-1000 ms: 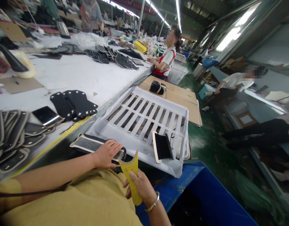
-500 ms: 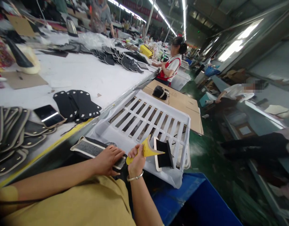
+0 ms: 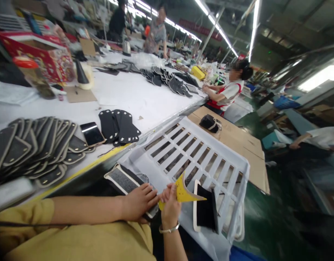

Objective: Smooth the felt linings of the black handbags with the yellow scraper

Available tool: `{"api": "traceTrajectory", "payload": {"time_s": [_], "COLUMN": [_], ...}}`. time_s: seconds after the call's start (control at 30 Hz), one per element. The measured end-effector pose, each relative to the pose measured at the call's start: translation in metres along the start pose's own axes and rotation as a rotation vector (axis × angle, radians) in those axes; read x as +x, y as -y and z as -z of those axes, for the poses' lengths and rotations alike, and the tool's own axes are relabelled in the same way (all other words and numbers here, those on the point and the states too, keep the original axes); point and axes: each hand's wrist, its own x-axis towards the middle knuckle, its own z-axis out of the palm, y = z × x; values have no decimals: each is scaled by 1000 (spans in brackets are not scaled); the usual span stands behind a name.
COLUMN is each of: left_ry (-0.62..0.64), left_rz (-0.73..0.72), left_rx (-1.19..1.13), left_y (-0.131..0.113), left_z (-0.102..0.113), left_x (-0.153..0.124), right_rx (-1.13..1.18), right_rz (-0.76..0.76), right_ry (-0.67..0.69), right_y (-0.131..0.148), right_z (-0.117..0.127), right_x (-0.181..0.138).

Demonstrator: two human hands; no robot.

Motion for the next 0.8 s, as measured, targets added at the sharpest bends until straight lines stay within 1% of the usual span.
{"api": "traceTrajectory", "payload": {"time_s": [0.1,0.17,0.2,0.23,0.27,0.33,0.37,0.4,0.43,0.47,0.5,0.53,0.57,0.67,0.7,0.73,0.8], "left_ry": [-76,-144,-198,-261,-357,-559,-620,-635,-626,-599,-565,-543,-531,-548,-560,-573,-599], "left_rz": [-12,-3,46,119,241,556,673,738,772,781,781,782,785,802,808,810,826], "left_rx": [-43,-153,-213,-255,-286,-406,-513,-654,-805,-944,-1057,-1136,-1185,-1247,-1272,-1306,-1366], "left_y": [7,23,33,46,60,86,97,106,112,116,117,117,116,111,109,109,108], "left_z": [4,13,18,23,26,26,24,19,14,8,2,-3,-7,-12,-12,-12,-12], "left_x": [-12,-33,-48,-65,-82,-110,-120,-125,-126,-124,-120,-115,-110,-101,-100,-100,-102], "right_rx": [-85,-264,-385,-515,-638,-818,-872,-917,-966,-1032,-1125,-1248,-1395,-1817,-1913,-1979,-2023], "right_rz": [-131,-208,-236,-257,-277,-340,-395,-464,-536,-590,-602,-554,-444,-2,85,127,166], "right_ry": [94,170,206,251,312,486,590,690,775,841,895,943,980,1051,1061,1068,1088], "right_y": [16,28,34,39,43,49,50,50,50,49,48,47,46,39,35,31,20], "right_z": [-2,-2,-2,-3,-5,-10,-14,-20,-25,-32,-39,-46,-53,-74,-81,-88,-102], "right_x": [7,13,16,19,23,31,35,39,42,46,49,52,55,64,67,69,73]}}
